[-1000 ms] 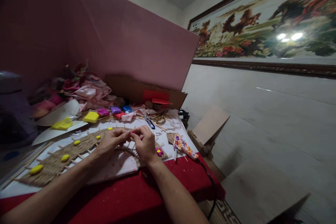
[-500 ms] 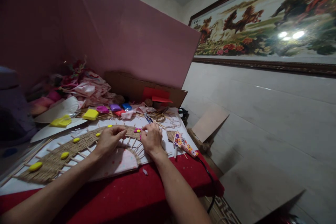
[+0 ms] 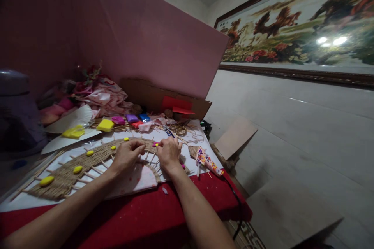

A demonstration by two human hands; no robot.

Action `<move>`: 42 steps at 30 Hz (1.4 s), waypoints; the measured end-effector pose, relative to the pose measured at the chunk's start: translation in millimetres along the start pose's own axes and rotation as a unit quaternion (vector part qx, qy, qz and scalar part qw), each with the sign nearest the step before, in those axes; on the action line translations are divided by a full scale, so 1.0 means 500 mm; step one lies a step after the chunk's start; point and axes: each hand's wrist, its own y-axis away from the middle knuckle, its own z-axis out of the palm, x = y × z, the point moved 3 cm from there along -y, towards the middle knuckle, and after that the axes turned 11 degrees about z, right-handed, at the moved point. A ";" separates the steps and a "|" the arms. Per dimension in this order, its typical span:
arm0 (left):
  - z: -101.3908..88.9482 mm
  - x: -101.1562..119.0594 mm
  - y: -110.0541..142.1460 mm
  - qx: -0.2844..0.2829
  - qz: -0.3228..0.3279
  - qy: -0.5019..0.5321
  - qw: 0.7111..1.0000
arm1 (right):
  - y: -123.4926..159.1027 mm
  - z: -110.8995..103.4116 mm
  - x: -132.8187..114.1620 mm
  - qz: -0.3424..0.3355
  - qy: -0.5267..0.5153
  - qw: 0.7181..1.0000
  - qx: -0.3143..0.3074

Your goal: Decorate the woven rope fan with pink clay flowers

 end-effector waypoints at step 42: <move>0.003 -0.004 0.002 -0.002 0.012 0.020 1.000 | 0.016 -0.026 0.021 -0.106 0.003 0.994 -0.018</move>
